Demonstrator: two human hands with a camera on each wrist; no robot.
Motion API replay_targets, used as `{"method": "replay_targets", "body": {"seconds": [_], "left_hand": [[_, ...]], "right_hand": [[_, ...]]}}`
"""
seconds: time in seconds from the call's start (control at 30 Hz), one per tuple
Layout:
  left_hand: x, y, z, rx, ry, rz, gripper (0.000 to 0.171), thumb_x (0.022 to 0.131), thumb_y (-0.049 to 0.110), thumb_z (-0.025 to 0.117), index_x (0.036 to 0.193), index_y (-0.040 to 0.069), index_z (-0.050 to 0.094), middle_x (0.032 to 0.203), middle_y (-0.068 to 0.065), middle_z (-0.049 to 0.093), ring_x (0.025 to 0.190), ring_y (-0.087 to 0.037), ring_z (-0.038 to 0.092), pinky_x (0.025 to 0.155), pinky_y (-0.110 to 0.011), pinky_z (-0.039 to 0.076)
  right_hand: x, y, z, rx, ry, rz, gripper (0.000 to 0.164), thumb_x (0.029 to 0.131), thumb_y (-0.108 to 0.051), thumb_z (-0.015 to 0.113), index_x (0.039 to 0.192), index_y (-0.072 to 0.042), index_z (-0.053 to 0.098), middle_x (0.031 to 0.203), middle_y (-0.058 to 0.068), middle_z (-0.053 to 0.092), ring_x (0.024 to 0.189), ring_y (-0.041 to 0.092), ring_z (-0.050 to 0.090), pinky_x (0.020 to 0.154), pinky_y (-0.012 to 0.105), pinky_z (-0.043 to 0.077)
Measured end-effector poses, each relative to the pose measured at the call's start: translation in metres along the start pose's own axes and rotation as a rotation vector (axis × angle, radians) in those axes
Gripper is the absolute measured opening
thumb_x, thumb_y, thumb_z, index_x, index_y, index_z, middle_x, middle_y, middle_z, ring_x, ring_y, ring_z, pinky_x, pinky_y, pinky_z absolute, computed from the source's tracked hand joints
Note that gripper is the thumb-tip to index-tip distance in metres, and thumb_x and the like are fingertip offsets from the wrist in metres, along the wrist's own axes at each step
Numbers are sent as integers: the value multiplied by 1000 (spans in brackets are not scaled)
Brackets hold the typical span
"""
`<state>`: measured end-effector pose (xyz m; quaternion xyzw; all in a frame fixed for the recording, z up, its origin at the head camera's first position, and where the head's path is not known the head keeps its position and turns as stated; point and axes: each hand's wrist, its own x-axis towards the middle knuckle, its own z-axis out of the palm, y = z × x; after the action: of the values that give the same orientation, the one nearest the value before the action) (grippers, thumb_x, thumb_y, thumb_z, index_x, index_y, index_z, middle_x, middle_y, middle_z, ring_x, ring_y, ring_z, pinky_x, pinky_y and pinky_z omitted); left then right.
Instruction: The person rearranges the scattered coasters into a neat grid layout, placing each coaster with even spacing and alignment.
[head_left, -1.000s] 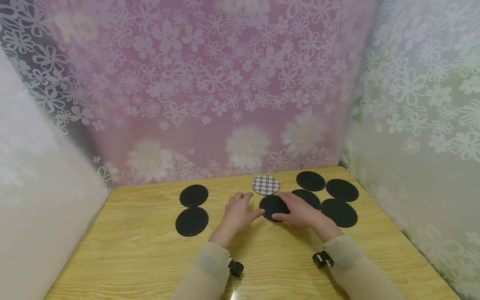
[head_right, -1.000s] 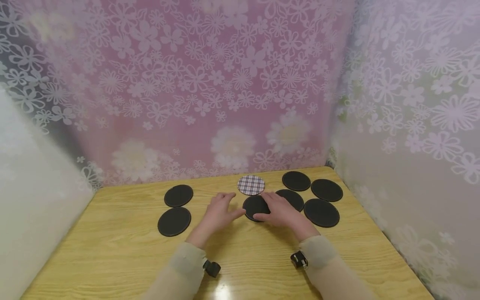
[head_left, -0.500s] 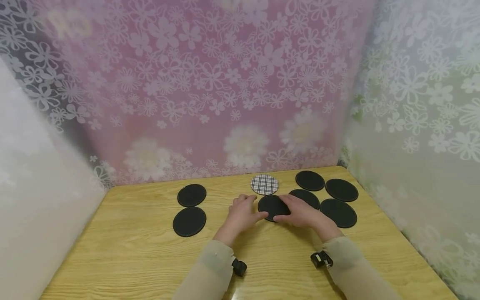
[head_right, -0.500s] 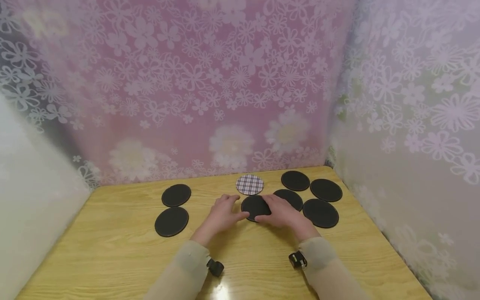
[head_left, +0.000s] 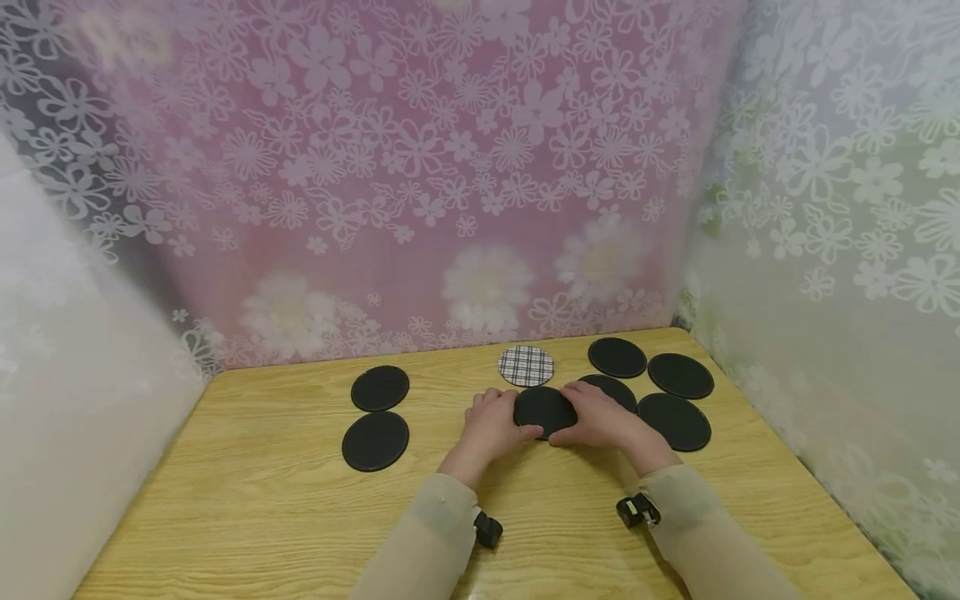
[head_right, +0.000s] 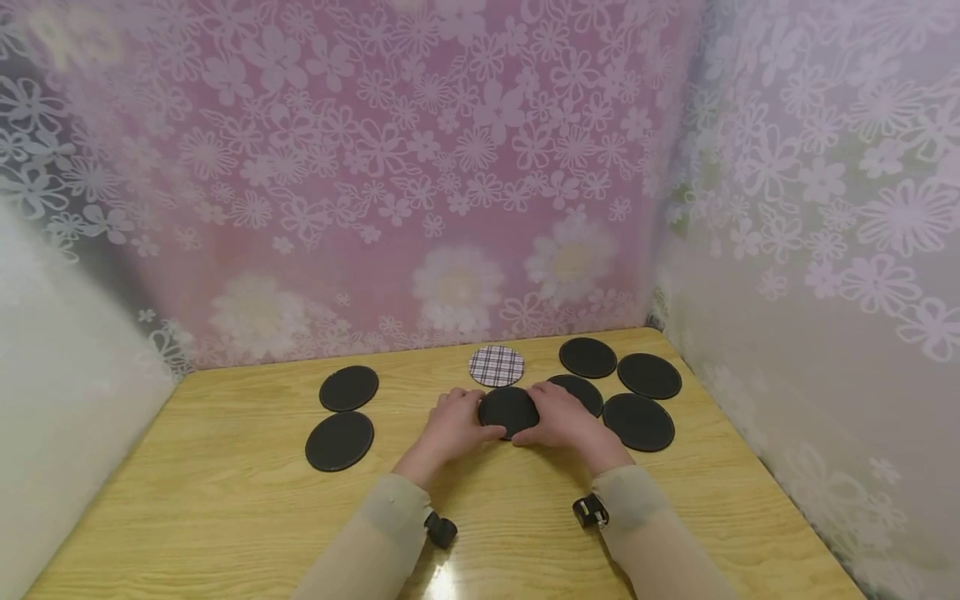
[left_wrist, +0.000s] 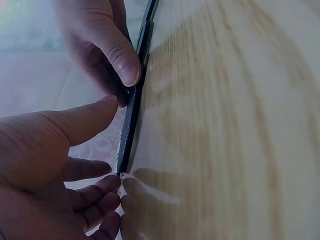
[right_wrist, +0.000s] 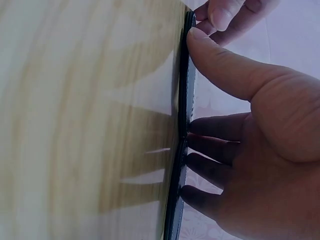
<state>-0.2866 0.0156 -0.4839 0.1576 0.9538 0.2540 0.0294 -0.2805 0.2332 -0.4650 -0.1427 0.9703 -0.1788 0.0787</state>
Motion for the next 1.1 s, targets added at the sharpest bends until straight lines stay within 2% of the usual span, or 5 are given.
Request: {"method": "replay_targets", "body": {"seconds": [0.23, 0.5, 0.77, 1.1], "left_hand": [[-1, 0, 1, 1, 10, -6, 72, 97, 52, 84, 150, 7, 66, 142, -17, 61, 128, -39, 53, 108, -60, 45], [-1, -1, 1, -15, 7, -4, 72, 96, 51, 86, 149, 6, 67, 140, -17, 61, 127, -37, 52, 108, -59, 45], [-2, -4, 4, -11, 15, -9, 72, 93, 47, 90, 145, 1, 68, 139, -18, 59, 124, -36, 51, 107, -52, 47], [-2, -2, 1, -7, -4, 5, 76, 87, 45, 96, 142, 1, 68, 138, -18, 58, 123, -35, 49, 107, -48, 49]], "right_hand": [[3, 0, -2, -20, 21, 16, 94, 87, -46, 95, 154, 8, 57, 158, 30, 50, 146, 54, 48, 115, 69, 43], [0, -1, -7, -24, 40, 39, 84, 84, -45, 97, 143, 7, 65, 150, 31, 56, 137, 54, 54, 111, 69, 46], [0, 0, -3, -21, 34, 42, 82, 82, -43, 99, 139, 7, 67, 148, 29, 58, 140, 52, 51, 114, 66, 44], [-2, -5, -10, -56, 18, 78, 75, 81, -40, 99, 136, 2, 71, 141, 24, 60, 137, 52, 46, 113, 71, 40]]}}
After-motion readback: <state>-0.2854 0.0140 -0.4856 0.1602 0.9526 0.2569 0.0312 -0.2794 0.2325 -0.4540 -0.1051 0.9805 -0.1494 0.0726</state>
